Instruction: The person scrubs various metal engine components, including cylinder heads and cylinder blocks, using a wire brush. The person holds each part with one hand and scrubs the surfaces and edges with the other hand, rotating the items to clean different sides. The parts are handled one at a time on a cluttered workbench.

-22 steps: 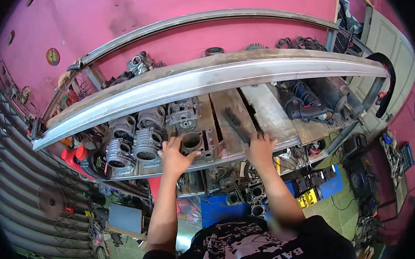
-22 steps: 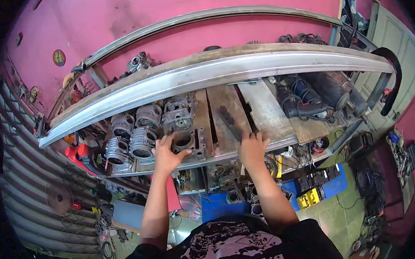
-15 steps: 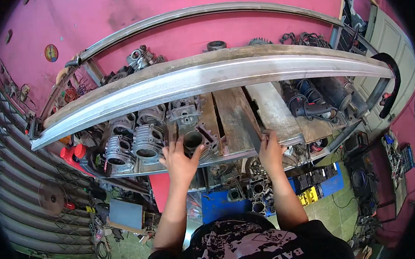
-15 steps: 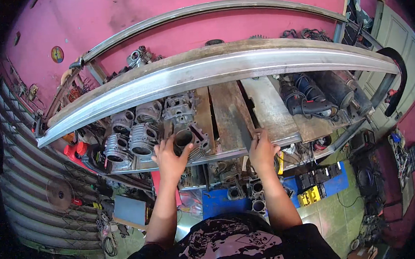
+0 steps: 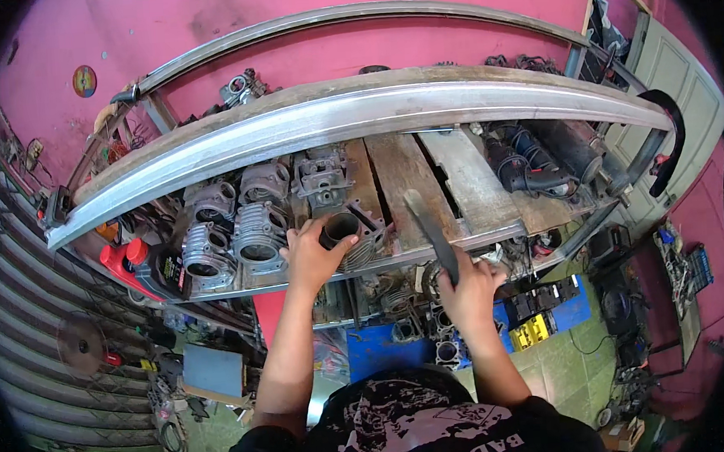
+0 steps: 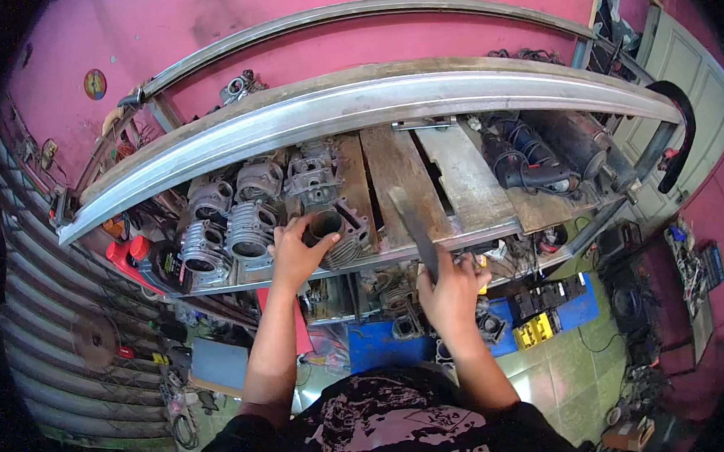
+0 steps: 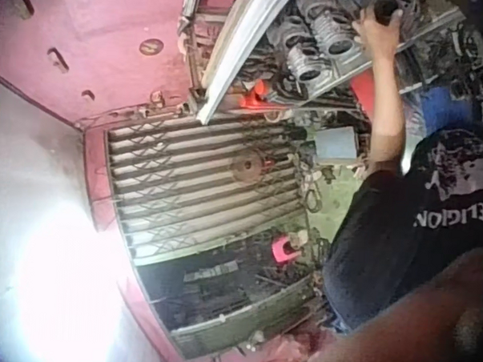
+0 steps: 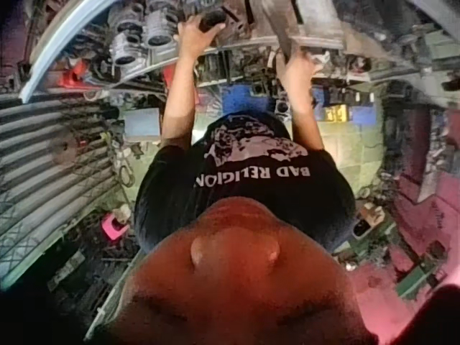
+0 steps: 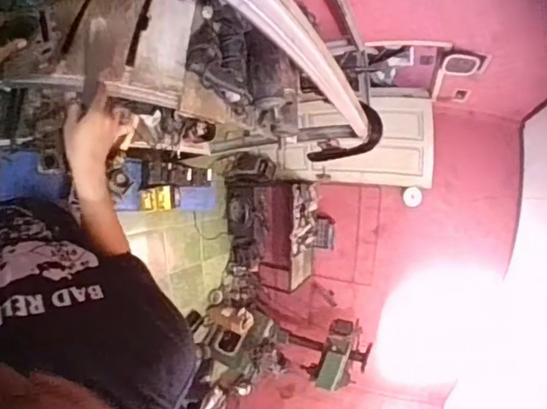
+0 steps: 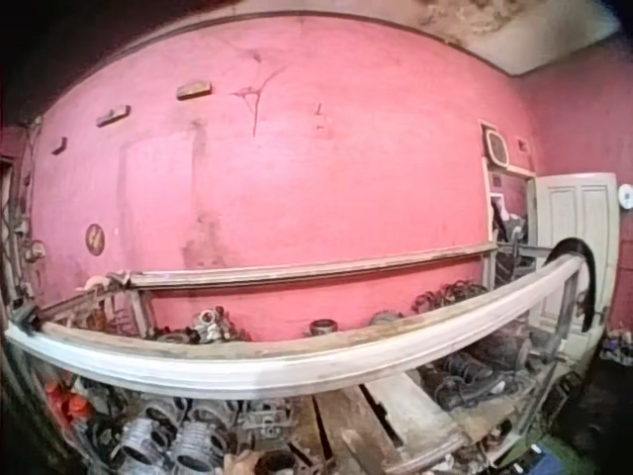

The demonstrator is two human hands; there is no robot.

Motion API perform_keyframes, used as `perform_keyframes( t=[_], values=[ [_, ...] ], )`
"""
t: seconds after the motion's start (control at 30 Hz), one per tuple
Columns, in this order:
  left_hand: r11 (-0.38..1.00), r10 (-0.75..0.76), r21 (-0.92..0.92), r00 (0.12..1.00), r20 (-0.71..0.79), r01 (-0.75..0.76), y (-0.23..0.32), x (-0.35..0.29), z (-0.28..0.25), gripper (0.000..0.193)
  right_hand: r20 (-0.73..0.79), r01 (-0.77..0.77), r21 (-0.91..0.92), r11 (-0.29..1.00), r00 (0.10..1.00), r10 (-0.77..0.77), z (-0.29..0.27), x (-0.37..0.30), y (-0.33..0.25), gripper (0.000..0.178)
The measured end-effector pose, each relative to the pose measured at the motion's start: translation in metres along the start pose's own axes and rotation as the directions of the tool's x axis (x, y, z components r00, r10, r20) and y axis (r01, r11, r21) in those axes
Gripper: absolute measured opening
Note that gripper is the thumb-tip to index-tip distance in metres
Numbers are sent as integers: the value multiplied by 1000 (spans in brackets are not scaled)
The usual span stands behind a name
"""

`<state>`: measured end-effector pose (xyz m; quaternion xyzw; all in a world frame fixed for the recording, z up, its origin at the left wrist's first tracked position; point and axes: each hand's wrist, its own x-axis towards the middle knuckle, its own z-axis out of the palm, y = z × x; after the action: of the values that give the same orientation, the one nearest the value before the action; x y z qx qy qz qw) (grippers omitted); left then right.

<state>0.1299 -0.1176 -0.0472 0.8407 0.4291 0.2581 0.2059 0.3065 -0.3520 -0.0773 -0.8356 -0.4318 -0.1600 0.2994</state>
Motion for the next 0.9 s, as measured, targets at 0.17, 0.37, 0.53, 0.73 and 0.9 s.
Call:
perform_keyframes(
  t=[0.17, 0.37, 0.53, 0.73, 0.9],
  values=[
    [999, 12, 52, 1000, -8, -12, -3, -3, -6, 71, 223, 151, -14, 988, 964, -145, -66, 5, -76, 52],
    [997, 5, 78, 998, 57, -10, 0, 1, -8, 76, 284, 163, -61, 985, 949, -139, 4, 63, -94, 47],
    [996, -58, 76, 996, 68, 52, 2, -1, -14, 77, 77, 380, -110, 919, 925, -373, -14, 52, -96, 45],
    [997, -57, 58, 992, 110, 51, 11, 0, -17, 77, 519, 166, -84, 982, 849, -99, -15, 92, -111, 51],
    [990, -94, 120, 988, 118, 80, 7, 4, -21, 78, 111, 395, -120, 911, 917, -383, -16, 61, -80, 49]
  ],
)
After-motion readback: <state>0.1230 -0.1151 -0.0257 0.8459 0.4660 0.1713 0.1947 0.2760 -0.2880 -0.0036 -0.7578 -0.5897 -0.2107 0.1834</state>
